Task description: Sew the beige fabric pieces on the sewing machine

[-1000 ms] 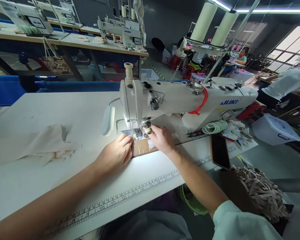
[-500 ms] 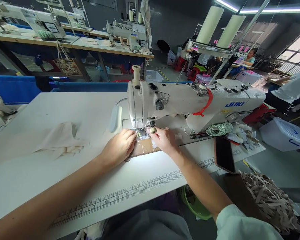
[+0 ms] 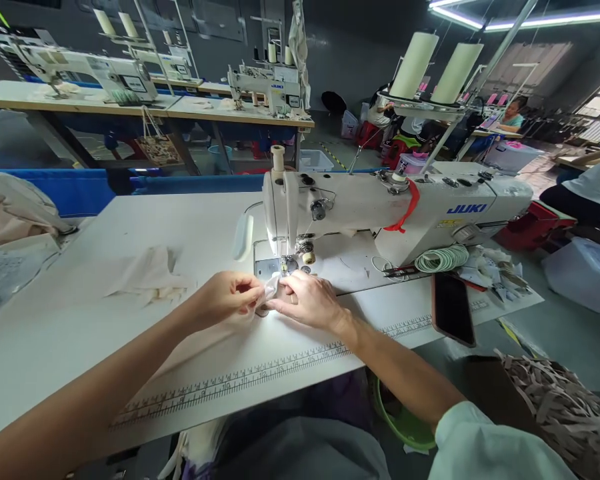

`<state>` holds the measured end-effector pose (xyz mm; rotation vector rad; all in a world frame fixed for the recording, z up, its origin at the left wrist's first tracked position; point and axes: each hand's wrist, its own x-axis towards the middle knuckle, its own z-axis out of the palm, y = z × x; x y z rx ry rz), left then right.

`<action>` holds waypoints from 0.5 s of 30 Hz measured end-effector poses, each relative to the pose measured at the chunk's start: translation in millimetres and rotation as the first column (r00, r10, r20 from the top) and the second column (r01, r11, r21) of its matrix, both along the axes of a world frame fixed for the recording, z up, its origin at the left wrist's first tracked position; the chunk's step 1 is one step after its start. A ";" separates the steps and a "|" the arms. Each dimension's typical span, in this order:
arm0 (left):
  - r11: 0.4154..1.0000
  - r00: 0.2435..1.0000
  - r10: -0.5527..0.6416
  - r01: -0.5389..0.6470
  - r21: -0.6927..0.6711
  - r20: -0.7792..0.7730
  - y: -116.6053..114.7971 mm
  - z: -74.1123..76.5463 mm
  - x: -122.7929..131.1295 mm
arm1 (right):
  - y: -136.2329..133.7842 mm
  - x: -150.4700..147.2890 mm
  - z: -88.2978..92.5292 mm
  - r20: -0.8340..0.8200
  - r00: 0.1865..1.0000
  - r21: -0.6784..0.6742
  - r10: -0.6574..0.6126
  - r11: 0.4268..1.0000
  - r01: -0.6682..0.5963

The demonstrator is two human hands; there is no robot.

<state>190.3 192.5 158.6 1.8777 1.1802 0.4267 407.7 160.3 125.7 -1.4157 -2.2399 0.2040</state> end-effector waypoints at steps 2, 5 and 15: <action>1.000 0.999 0.010 -0.011 0.028 0.030 -13.0 5.7 2.1 | -0.3 -5.4 -1.4 -0.017 1.000 0.005 -0.007 1.000 0.007; 0.992 0.998 0.047 -0.052 0.111 0.042 -28.8 11.5 3.7 | 2.0 -9.0 -4.4 -0.050 0.998 0.014 0.032 0.999 -0.032; 0.951 0.956 0.262 -0.232 0.203 -0.135 -45.7 -15.7 -63.9 | 6.5 1.9 -7.9 -0.332 0.929 -0.024 0.166 0.983 -0.184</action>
